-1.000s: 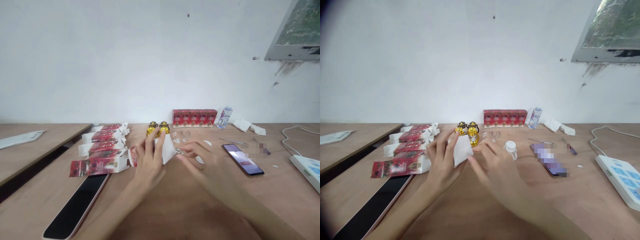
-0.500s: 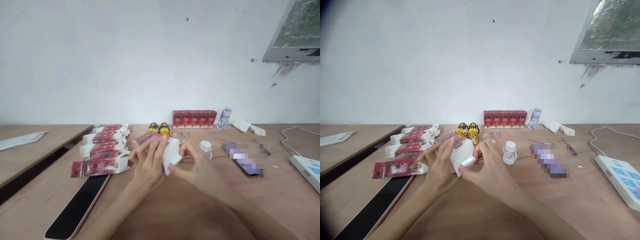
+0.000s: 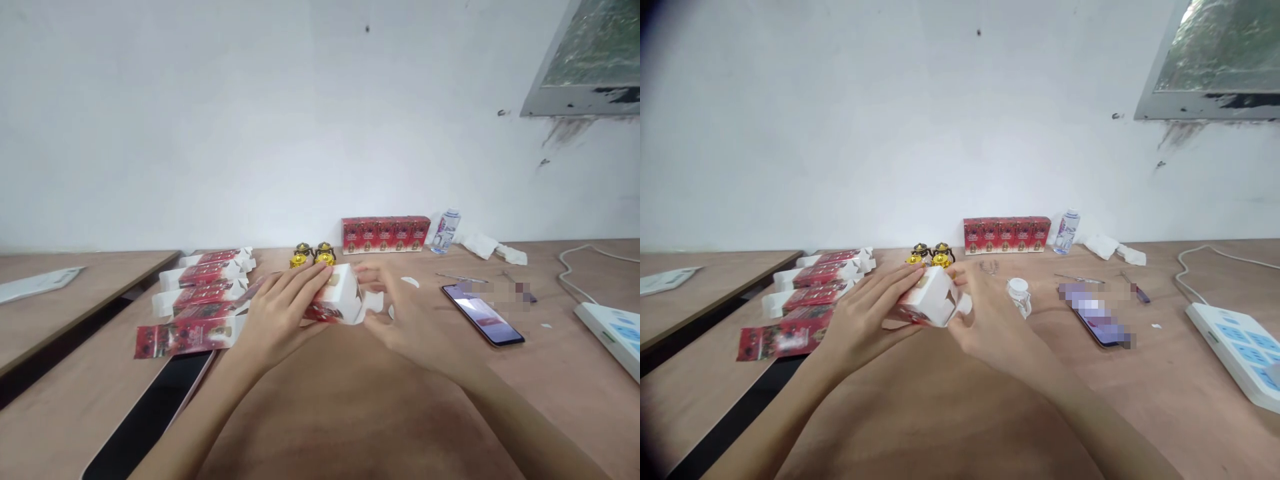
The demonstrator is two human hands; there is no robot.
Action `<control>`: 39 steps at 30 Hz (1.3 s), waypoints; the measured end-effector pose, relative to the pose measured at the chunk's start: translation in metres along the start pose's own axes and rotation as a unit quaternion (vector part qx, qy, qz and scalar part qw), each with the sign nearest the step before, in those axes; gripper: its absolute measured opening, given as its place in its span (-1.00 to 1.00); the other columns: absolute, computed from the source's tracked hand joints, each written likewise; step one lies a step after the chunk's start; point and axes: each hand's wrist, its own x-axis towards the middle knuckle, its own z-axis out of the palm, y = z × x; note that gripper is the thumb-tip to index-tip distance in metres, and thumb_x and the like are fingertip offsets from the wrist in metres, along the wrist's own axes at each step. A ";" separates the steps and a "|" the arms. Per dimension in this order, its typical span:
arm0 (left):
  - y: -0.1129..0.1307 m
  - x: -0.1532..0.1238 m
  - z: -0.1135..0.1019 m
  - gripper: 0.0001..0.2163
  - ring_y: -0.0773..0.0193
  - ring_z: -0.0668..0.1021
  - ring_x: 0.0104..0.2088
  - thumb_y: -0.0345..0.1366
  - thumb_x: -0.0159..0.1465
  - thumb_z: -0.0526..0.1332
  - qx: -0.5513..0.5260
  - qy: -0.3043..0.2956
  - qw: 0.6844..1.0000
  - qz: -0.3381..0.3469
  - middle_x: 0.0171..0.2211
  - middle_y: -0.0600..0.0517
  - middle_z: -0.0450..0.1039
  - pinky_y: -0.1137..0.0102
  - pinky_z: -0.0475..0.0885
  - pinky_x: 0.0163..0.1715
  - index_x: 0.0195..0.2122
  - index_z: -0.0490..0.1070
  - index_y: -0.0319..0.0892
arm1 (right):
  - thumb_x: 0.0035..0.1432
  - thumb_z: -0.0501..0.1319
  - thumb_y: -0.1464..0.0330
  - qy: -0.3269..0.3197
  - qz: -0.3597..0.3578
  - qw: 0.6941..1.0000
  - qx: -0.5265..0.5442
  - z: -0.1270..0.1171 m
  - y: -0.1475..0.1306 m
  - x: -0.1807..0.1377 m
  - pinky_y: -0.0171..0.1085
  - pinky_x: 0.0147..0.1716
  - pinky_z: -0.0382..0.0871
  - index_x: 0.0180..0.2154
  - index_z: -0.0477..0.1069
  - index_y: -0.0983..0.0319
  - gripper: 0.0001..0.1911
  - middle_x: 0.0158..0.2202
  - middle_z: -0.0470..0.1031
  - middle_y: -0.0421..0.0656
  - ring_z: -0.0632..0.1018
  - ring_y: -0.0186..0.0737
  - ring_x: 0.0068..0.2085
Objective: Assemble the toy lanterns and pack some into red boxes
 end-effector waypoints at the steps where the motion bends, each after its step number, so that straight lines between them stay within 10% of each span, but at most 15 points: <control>1: 0.000 0.000 0.001 -0.41 0.01 0.42 0.09 -0.08 0.18 0.22 0.011 -0.010 1.000 0.010 0.11 -0.10 0.36 0.19 0.30 0.03 0.21 0.13 -0.07 | 0.00 0.11 0.52 0.004 -0.025 0.999 -0.034 0.003 0.003 0.001 -0.14 -0.18 0.41 0.00 0.21 0.10 -0.51 -0.07 0.45 -0.13 0.48 -0.10 -0.07; 8: 0.002 0.000 -0.003 -0.44 0.05 0.41 0.09 -0.04 0.21 0.18 0.041 -0.074 0.996 0.034 0.12 -0.17 0.34 0.20 0.33 0.00 0.17 0.16 -0.18 | 0.11 0.06 0.57 -0.002 -0.191 0.961 -0.200 0.007 0.009 0.003 -0.18 -0.06 0.42 0.07 0.25 0.16 -0.52 0.10 0.34 -0.08 0.42 -0.15 0.06; 21: 0.003 0.003 -0.012 -0.27 0.03 0.41 0.08 -0.01 0.02 0.34 -0.039 -0.199 0.979 0.013 0.12 -0.11 0.34 0.15 0.26 0.05 0.19 0.12 -0.07 | 0.20 0.04 0.49 0.050 -0.379 0.847 -0.369 0.002 0.012 0.002 -0.29 -0.35 0.45 -0.17 0.41 0.34 -0.78 -0.28 0.57 -0.04 0.57 -0.21 -0.30; 28: 0.005 0.000 -0.017 -0.38 0.04 0.45 0.03 -0.14 -0.04 0.40 -0.055 -0.278 0.959 -0.014 0.05 -0.07 0.41 0.22 0.32 -0.02 0.06 0.28 -0.11 | 0.21 0.04 0.49 -0.094 -0.321 0.867 -0.370 0.004 0.007 -0.004 -0.32 -0.44 0.36 0.05 0.26 0.28 -0.65 -0.30 0.53 -0.08 0.52 -0.24 -0.31; 39: 0.000 0.003 -0.032 -0.24 0.08 0.44 0.04 -0.11 -0.09 0.43 -0.148 -0.295 0.941 -0.070 0.08 -0.01 0.38 0.27 0.33 -0.04 0.14 0.16 0.01 | 0.18 0.05 0.49 -0.109 -0.274 0.920 -0.257 -0.010 0.001 -0.003 -0.32 -0.40 0.37 -0.03 0.33 0.26 -0.69 -0.31 0.54 -0.12 0.53 -0.25 -0.31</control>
